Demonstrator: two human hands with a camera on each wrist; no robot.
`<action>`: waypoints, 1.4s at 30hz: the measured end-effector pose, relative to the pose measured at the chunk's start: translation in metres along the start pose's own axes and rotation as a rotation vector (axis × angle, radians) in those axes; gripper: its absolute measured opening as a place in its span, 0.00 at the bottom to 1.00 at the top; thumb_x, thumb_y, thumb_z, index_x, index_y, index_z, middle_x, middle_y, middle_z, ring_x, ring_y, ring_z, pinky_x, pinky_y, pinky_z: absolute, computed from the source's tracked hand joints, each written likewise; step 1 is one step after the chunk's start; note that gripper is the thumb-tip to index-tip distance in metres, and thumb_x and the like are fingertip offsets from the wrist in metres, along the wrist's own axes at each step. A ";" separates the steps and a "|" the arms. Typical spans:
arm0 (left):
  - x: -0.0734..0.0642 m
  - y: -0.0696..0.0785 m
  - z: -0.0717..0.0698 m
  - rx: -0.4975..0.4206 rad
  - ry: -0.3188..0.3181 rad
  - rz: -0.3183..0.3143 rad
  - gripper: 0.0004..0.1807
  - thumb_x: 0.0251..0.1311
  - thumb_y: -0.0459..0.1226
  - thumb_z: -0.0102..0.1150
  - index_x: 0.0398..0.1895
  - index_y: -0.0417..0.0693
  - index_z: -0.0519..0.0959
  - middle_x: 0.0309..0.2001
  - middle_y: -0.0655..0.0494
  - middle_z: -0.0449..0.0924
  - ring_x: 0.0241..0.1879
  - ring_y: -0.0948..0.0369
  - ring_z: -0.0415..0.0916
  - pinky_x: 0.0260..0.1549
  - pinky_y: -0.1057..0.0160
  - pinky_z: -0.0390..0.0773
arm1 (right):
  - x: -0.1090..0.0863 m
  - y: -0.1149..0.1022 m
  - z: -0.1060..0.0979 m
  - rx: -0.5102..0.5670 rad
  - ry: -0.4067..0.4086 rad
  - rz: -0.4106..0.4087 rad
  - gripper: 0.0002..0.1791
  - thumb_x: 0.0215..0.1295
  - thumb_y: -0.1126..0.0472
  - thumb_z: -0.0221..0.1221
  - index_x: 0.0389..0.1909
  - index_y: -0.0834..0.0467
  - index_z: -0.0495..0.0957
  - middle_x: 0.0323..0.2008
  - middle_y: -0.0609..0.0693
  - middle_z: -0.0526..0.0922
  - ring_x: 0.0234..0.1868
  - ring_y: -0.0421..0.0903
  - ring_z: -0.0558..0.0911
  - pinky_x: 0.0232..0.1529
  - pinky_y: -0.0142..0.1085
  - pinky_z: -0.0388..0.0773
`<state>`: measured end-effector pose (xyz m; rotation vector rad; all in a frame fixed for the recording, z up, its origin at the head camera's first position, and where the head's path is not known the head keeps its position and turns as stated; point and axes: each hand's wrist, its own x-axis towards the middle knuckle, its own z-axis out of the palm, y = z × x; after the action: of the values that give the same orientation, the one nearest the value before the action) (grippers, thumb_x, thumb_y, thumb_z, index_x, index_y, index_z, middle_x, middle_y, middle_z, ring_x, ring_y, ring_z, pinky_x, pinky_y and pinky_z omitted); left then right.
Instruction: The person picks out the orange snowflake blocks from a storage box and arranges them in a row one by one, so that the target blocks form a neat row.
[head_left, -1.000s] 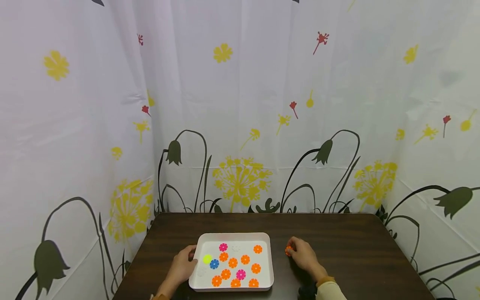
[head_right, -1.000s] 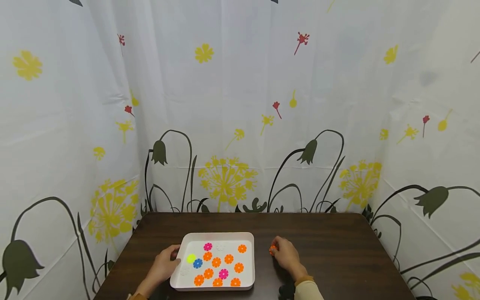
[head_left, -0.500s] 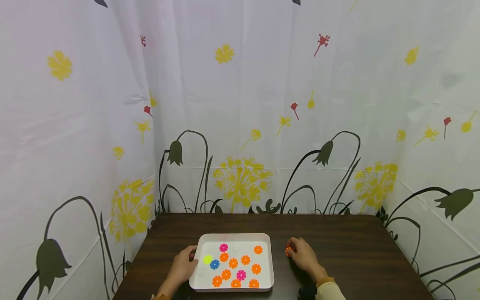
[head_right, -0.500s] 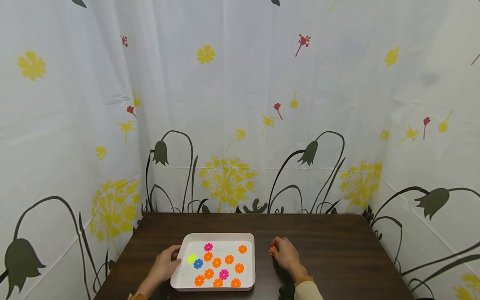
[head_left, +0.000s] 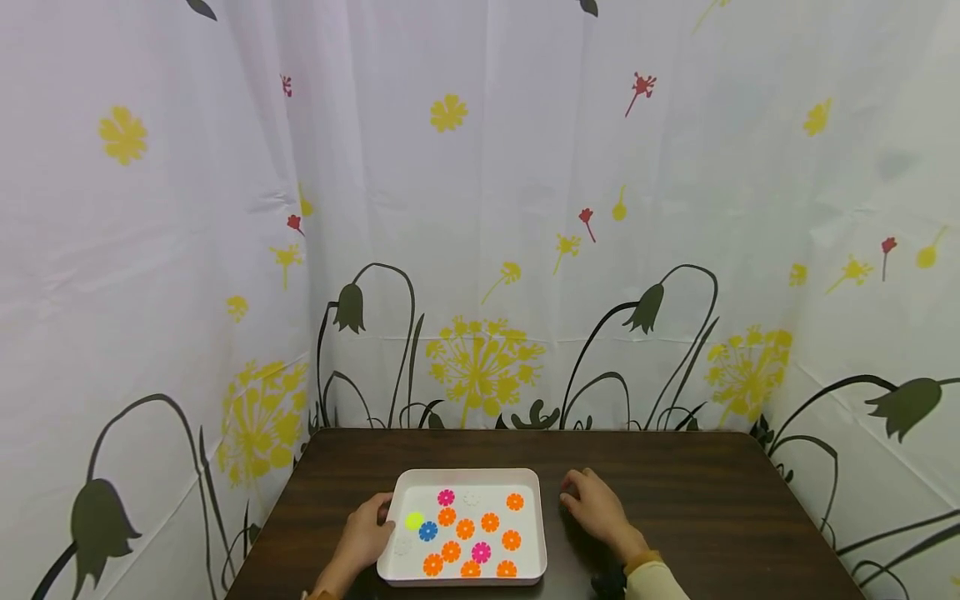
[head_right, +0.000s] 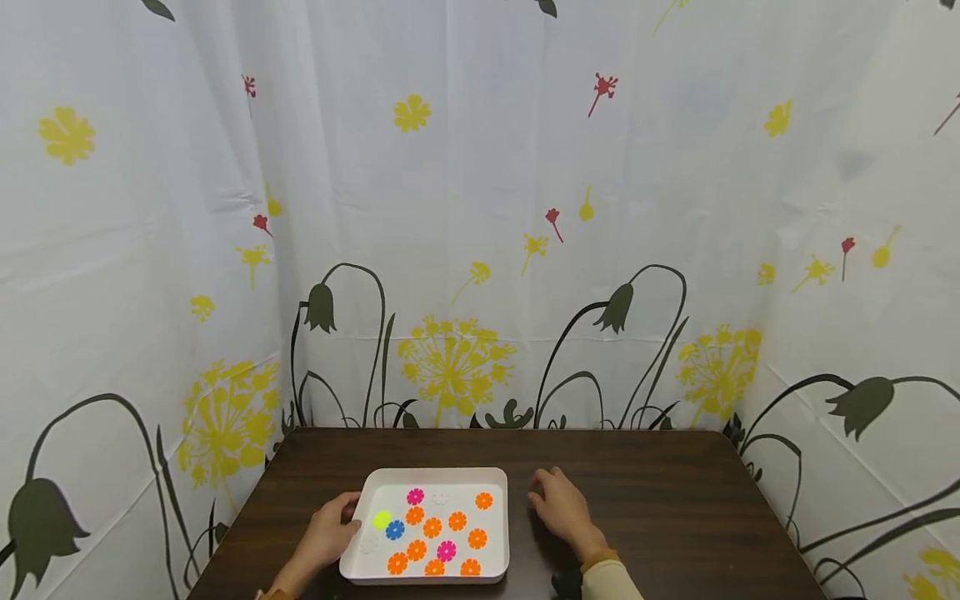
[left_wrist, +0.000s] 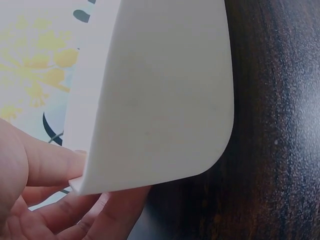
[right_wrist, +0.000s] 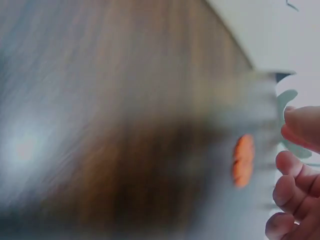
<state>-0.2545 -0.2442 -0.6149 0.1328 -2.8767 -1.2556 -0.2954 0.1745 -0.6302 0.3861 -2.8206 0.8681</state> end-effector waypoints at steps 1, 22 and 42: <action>0.000 0.000 0.000 0.000 -0.001 0.002 0.26 0.61 0.25 0.63 0.64 0.28 0.77 0.44 0.40 0.88 0.43 0.49 0.83 0.45 0.44 0.82 | 0.002 -0.005 -0.001 -0.004 0.002 -0.012 0.06 0.67 0.61 0.70 0.41 0.49 0.83 0.33 0.44 0.74 0.29 0.38 0.72 0.31 0.36 0.70; -0.003 -0.003 0.000 0.000 0.005 0.002 0.25 0.61 0.25 0.63 0.64 0.30 0.77 0.44 0.41 0.88 0.43 0.50 0.83 0.44 0.45 0.82 | 0.039 -0.081 0.029 -0.161 -0.145 -0.220 0.08 0.69 0.56 0.70 0.44 0.50 0.84 0.33 0.43 0.78 0.35 0.41 0.74 0.38 0.37 0.76; -0.003 0.001 -0.001 -0.031 -0.007 -0.031 0.26 0.63 0.24 0.62 0.65 0.30 0.76 0.47 0.37 0.87 0.43 0.50 0.83 0.44 0.46 0.83 | 0.042 -0.092 0.039 -0.227 -0.290 -0.194 0.09 0.67 0.63 0.70 0.46 0.59 0.86 0.42 0.52 0.82 0.41 0.49 0.79 0.52 0.44 0.82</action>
<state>-0.2518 -0.2444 -0.6131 0.1740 -2.8702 -1.3082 -0.3120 0.0704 -0.6038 0.7914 -3.0291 0.4792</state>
